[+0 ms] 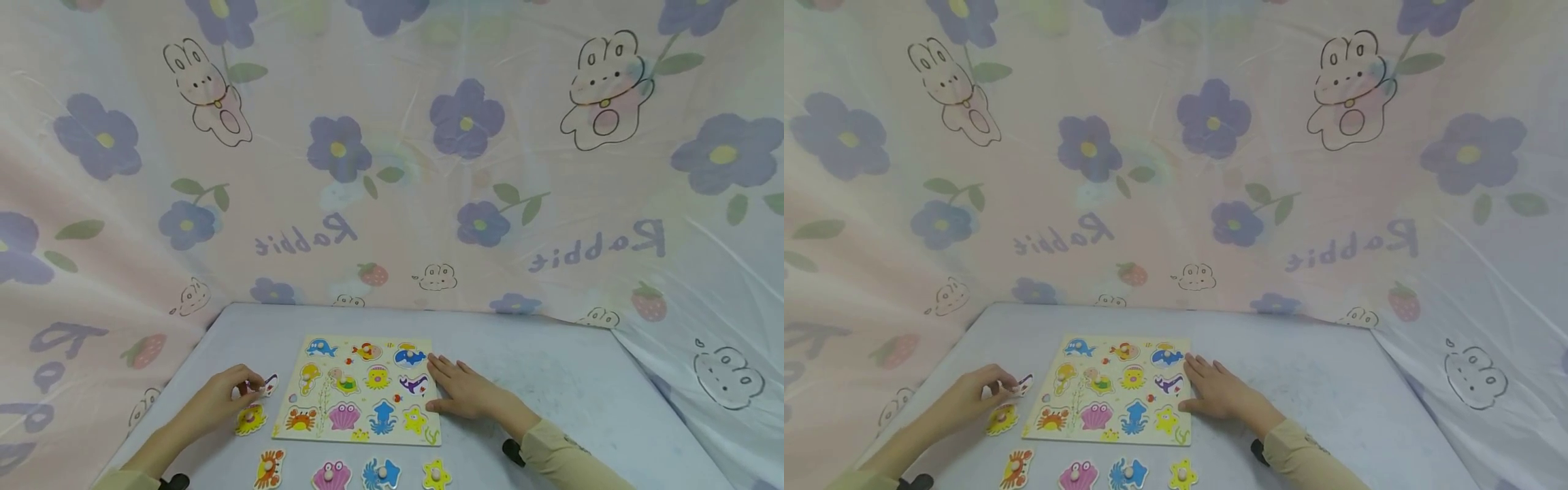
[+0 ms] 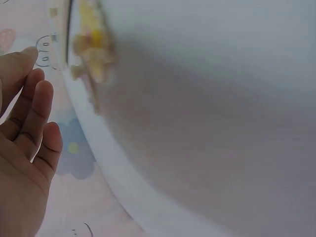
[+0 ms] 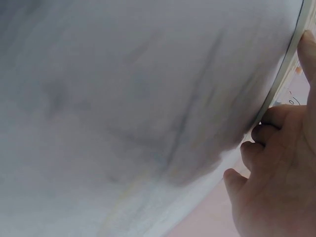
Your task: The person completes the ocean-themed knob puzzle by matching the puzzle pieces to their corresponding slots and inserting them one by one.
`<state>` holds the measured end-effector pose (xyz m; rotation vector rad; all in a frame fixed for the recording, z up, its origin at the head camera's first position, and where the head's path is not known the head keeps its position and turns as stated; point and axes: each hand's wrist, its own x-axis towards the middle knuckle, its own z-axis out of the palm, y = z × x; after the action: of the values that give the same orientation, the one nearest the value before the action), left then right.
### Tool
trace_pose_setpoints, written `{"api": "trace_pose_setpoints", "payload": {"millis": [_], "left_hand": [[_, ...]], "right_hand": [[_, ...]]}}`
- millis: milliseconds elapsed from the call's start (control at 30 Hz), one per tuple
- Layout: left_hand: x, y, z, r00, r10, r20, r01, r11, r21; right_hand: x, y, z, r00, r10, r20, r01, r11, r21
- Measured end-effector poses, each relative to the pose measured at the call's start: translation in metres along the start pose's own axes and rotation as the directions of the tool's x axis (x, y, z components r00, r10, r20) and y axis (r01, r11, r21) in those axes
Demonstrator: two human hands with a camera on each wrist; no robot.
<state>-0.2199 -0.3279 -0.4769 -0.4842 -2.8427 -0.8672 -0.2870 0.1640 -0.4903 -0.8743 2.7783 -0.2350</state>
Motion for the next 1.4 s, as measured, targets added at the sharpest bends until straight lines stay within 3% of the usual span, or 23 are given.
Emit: {"api": "trace_pose_setpoints", "payload": {"millis": [200, 367, 467, 933, 1133, 1400], "left_hand": [[-0.018, -0.009, 0.006, 0.999, 0.007, 0.05, -0.007, 1.0, -0.01], [-0.025, -0.011, 0.009, 0.998, 0.046, 0.042, -0.047, 0.999, 0.013], [-0.028, -0.012, 0.009, 0.998, 0.042, 0.047, -0.043, 0.999, 0.005], [-0.036, -0.017, 0.013, 0.999, 0.007, 0.04, -0.007, 1.0, 0.013], [-0.035, -0.015, 0.012, 0.999, 0.025, 0.028, -0.025, 1.0, 0.005], [-0.031, -0.009, 0.011, 1.0, -0.014, 0.024, 0.014, 1.0, 0.0]], "right_hand": [[-0.001, 0.0, 0.0, 1.0, -0.01, -0.001, 0.01, 1.0, -0.002], [-0.002, 0.0, 0.0, 1.0, -0.014, -0.003, 0.014, 1.0, -0.006], [-0.001, 0.0, 0.0, 1.0, -0.013, -0.002, 0.013, 1.0, -0.004], [0.003, -0.002, 0.0, 1.0, -0.013, 0.011, 0.014, 1.0, -0.012], [0.0, -0.004, -0.002, 1.0, -0.006, -0.001, 0.006, 1.0, -0.009], [-0.001, -0.002, -0.002, 1.0, 0.003, 0.002, -0.003, 1.0, 0.0]]}}
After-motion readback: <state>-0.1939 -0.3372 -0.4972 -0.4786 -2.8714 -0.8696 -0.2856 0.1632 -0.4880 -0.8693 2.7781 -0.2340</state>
